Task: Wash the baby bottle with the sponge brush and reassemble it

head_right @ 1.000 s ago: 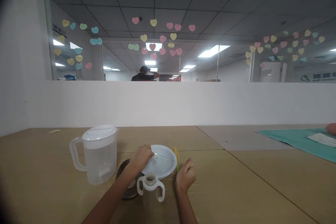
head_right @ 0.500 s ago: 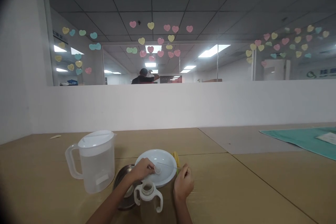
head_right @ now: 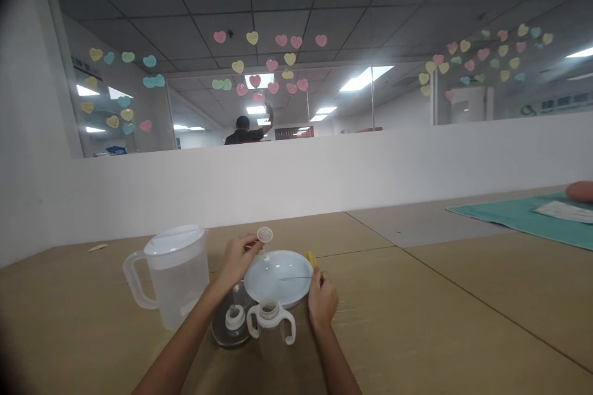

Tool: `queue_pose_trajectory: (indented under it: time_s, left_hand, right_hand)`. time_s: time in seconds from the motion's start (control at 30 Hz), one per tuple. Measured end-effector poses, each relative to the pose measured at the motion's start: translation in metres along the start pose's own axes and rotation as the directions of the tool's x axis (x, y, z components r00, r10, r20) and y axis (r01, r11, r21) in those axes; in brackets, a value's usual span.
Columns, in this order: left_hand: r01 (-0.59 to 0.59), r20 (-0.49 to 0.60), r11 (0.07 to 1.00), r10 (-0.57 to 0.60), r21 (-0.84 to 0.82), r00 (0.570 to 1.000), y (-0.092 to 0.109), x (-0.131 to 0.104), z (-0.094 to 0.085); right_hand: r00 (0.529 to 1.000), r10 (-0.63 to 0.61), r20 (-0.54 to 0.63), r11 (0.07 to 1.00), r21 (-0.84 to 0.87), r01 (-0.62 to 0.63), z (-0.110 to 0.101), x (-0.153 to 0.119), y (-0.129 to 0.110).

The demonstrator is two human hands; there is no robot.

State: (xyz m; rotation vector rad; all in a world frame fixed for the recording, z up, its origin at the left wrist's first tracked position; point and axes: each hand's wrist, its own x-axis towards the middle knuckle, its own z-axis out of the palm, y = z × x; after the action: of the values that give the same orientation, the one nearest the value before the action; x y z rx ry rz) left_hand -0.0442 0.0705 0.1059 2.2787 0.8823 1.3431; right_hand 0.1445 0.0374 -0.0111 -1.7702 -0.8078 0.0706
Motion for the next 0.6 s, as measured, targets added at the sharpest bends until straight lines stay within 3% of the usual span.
queue_pose_trajectory:
  time_s: [0.13, 0.3, 0.43, 0.6]
  left_hand:
    - [-0.041, -0.159, 0.981, 0.01, -0.191, 0.987, 0.005, -0.032, 0.004]
    - [0.062, -0.164, 0.893, -0.149, -0.445, 0.975, 0.001, -0.067, 0.021]
    - [0.06, -0.156, 0.899, -0.14, -0.434, 0.978, 0.005, -0.075, 0.025]
    - [0.027, -0.246, 0.927, -0.128, -0.374, 0.961, 0.005, -0.075, 0.023]
  right_hand:
    - [1.0, -0.011, 0.013, 1.0, -0.016, 0.011, 0.0, -0.002, 0.0]
    - [1.0, -0.02, 0.019, 0.999, -0.024, 0.021, 0.0, -0.001, -0.001]
    - [0.999, 0.002, 0.036, 1.0, -0.015, -0.001, 0.0, -0.001, -0.001]
    - [0.998, 0.021, 0.056, 0.999, -0.025, -0.02, -0.001, -0.001, -0.001]
